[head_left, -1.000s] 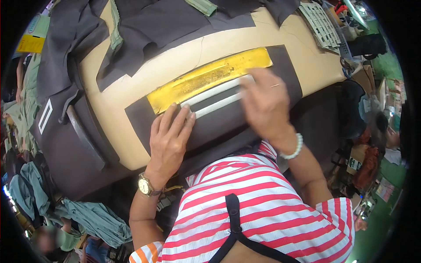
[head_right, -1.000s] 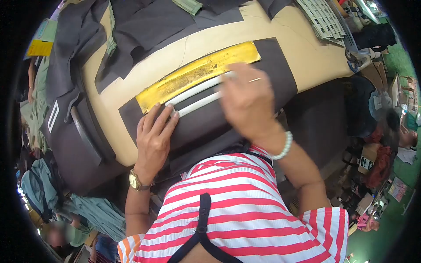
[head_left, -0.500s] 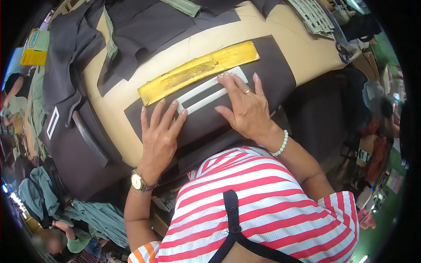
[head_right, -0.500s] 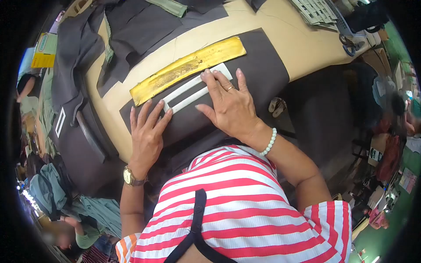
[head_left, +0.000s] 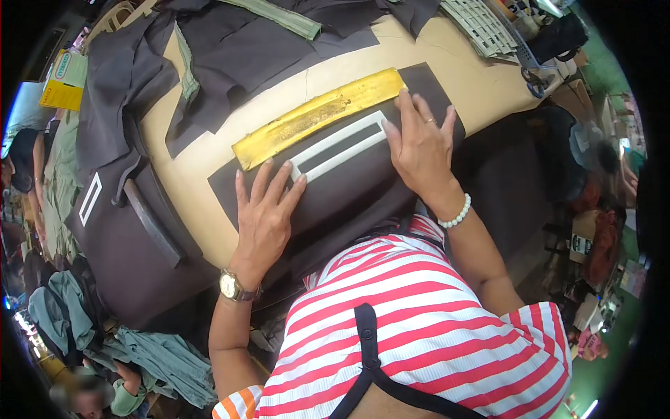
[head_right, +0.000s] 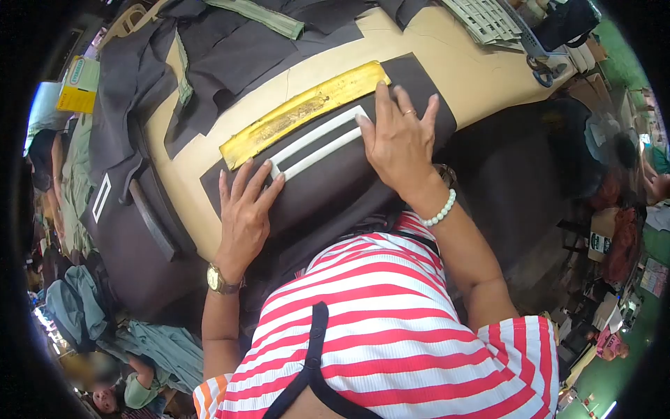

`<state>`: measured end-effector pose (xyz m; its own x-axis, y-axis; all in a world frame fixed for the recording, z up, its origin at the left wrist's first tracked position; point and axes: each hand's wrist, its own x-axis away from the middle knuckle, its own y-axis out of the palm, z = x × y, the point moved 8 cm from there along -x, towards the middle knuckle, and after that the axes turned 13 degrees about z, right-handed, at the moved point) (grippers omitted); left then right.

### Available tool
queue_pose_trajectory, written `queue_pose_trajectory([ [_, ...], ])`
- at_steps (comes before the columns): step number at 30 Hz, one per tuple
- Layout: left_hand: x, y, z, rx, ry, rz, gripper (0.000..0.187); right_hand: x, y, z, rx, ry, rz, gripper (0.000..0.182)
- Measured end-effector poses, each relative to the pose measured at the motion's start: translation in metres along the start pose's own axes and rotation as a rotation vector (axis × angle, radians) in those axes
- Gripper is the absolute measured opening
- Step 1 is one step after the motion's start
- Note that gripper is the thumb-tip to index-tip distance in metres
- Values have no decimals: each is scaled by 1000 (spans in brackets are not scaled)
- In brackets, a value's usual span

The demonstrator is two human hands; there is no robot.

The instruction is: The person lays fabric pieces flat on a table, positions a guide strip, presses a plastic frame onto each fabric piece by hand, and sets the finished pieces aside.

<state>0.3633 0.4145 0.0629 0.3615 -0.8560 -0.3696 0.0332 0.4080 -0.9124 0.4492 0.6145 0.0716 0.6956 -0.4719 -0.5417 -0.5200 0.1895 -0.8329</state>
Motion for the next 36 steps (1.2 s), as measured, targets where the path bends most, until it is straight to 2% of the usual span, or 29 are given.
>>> queue_pose_trajectory([
  [1,0,0,0,2,-10,-1,48,-5,-9,-8,-3,-34,79,43],
  [3,1,3,-1,12,-29,-10,55,0,-15,-51,-230,-169,-103,40],
  [4,0,3,0,9,-30,-13,54,18,-15,-83,-262,-309,-30,37],
  [5,-1,2,1,4,-32,-18,54,39,-16,-109,-460,-406,-40,41],
  [6,-1,1,1,-6,-35,-20,53,54,-10,-125,-428,-448,-92,46],
  [13,-1,-1,18,-183,-52,-46,38,50,-6,-67,-442,-300,-131,41],
  [20,4,1,30,-334,-62,-84,33,32,-8,-8,-242,-151,-83,34],
  [23,5,-5,25,-296,-97,-16,30,22,-6,23,-59,-97,-3,32],
  [25,10,-14,8,-111,-218,43,29,3,-4,52,63,-40,14,33],
  [26,14,-17,-2,-9,-272,71,29,-7,-1,52,33,-53,32,33],
  [28,24,-20,-23,-14,-421,253,30,-27,6,47,-19,-87,64,34],
  [30,27,-24,-34,-18,-621,463,32,-44,16,8,-332,-212,-23,36],
  [32,31,-12,-37,-109,-675,426,38,-41,36,-32,-500,-373,-74,43],
  [34,36,0,-42,-250,-671,310,40,-35,51,-45,-555,-391,-151,42],
  [36,40,2,-45,-226,-718,304,40,-37,47,-27,-486,-341,-150,37],
])
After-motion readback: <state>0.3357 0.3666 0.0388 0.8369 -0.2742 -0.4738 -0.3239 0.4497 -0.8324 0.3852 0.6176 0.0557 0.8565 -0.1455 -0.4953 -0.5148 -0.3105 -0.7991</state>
